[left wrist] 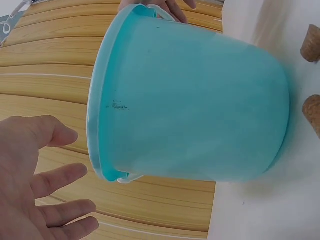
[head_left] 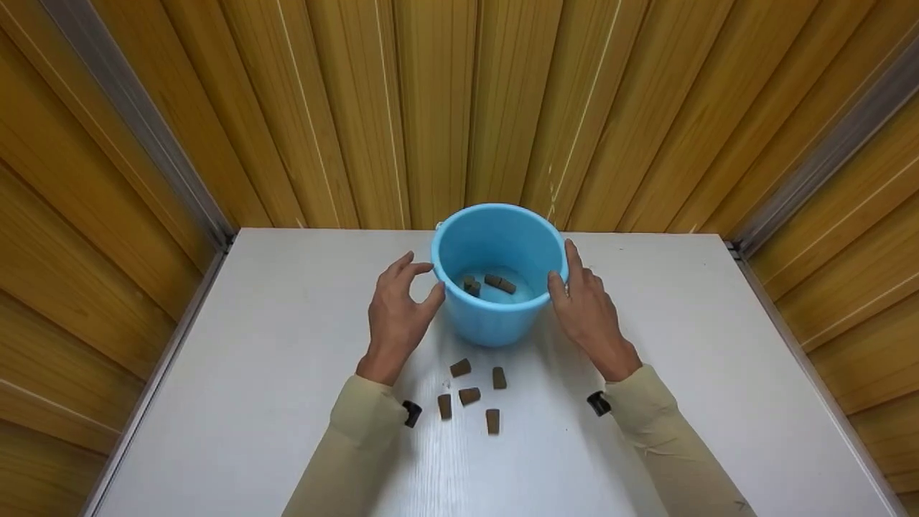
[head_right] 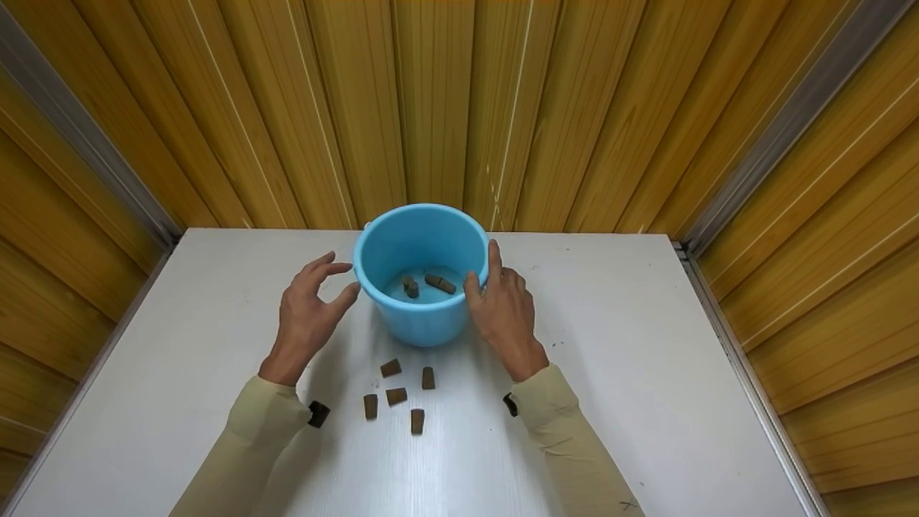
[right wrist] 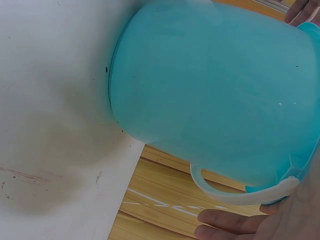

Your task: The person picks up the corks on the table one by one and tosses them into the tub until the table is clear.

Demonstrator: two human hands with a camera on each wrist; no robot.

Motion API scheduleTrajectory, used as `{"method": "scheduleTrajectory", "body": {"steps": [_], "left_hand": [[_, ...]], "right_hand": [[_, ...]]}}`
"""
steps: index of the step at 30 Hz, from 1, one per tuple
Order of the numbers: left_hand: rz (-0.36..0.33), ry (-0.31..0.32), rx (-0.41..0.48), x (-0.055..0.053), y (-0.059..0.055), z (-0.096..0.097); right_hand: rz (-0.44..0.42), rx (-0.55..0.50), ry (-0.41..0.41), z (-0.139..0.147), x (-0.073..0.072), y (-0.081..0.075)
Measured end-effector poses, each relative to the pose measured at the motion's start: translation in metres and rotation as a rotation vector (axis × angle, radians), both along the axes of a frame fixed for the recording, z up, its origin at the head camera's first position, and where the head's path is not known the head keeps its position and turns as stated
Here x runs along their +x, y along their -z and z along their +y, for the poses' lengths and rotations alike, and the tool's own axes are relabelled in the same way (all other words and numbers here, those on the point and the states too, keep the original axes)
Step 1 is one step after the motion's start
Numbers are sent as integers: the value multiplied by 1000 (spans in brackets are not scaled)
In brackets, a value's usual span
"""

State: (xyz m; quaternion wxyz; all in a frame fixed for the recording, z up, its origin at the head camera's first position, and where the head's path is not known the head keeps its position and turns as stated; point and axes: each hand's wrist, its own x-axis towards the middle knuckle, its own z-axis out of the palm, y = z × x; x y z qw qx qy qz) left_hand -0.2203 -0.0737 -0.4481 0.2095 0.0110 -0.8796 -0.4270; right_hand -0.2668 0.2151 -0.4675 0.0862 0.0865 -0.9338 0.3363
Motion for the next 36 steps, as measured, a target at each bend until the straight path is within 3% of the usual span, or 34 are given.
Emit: {"method": "scheduleTrajectory", "body": {"steps": [10,22,36], "left_hand": [[-73,-8,7,8,10,-2],[-99,7,21,23,23,-9],[-155,27,6,48,48,-8]], "right_hand": [[-33,4,-1,0,1,0],[-27,4,4,-1,1,-1],[-55,17,15,-1,1,-2]]}}
